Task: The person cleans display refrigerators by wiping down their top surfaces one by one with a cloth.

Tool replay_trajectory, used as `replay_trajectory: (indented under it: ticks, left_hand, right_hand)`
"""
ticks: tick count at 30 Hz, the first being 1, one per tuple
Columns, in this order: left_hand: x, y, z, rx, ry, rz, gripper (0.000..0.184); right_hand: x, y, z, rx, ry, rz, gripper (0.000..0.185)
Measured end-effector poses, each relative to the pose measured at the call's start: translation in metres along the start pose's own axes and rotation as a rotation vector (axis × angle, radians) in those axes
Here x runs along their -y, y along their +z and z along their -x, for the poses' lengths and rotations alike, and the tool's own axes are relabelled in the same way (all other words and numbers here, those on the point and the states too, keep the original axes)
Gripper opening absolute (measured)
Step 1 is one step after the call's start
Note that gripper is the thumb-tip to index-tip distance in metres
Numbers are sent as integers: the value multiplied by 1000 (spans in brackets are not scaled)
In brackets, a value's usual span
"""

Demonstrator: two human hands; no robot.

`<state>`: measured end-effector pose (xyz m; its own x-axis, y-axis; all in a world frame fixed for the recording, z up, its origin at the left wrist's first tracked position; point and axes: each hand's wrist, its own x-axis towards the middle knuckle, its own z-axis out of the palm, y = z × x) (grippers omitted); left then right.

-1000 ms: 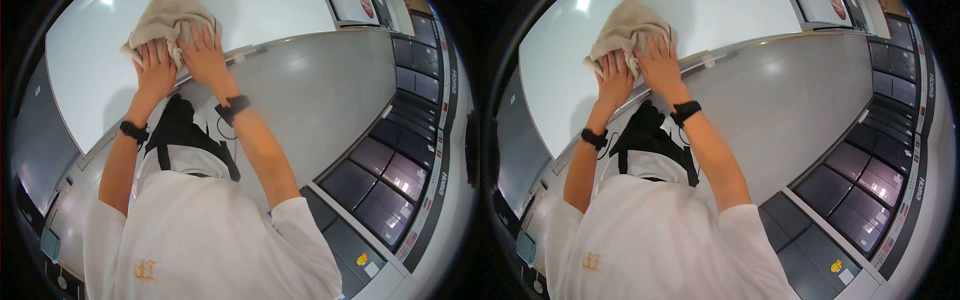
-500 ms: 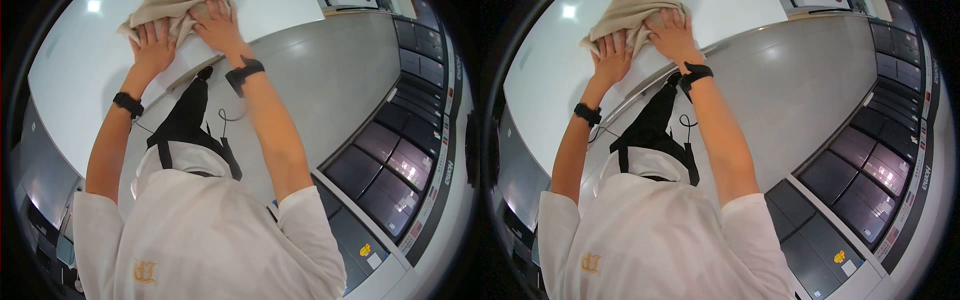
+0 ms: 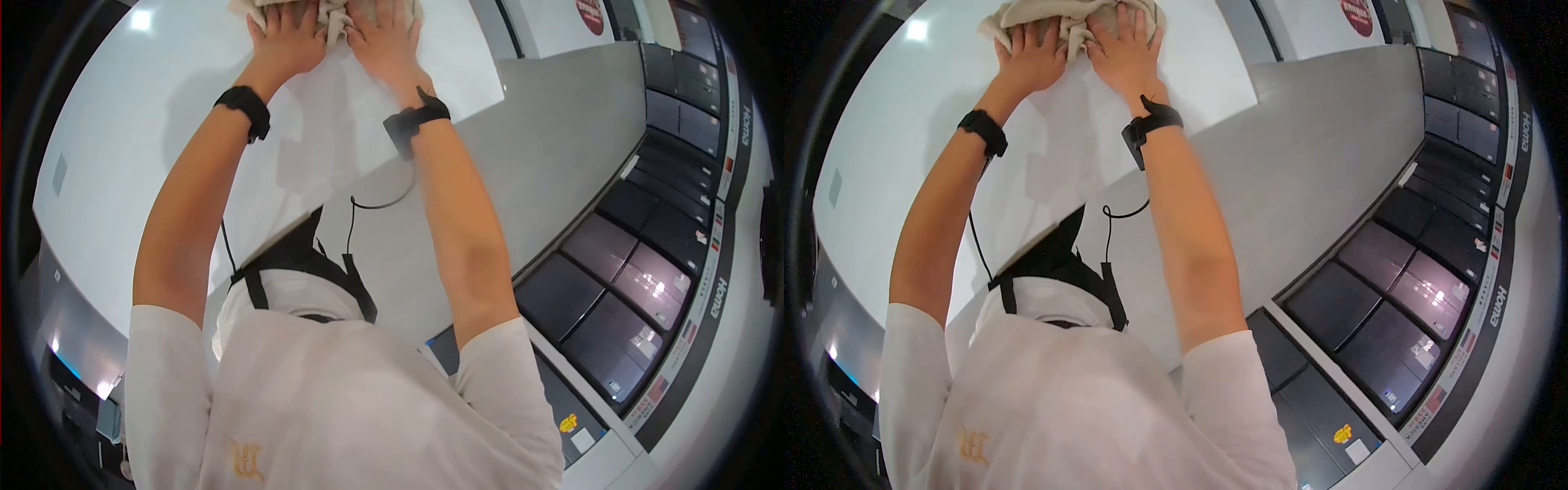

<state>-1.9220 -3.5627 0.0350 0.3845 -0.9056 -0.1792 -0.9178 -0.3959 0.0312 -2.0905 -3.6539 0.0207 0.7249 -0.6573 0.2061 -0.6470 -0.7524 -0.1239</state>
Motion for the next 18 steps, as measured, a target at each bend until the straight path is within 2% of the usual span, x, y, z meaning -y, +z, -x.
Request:
replay_trajectory:
  ticks: [2,5,7,10,13,15,18]
  left_hand:
    - [-19,-8,-34,-127,48,240,69]
    - [-44,8,-100,-282,49,289,70]
    - [-55,-12,-118,-165,32,369,70]
    - [-76,-8,-136,-291,-67,253,68]
    - [-47,-22,-102,-237,11,335,67]
    - [-26,-34,-50,-131,75,-3,65]
    - [-34,-22,-29,-128,48,172,62]
  right_hand:
    - [-24,8,-28,-18,8,18,64]
    - [-60,27,-70,107,99,153,63]
    - [-80,18,-95,199,103,119,63]
    - [-106,31,-106,249,80,228,62]
    - [-52,-6,-81,270,152,-27,59]
    - [-35,-20,-44,338,78,-17,61]
    - [-55,-40,-11,323,-74,-104,62]
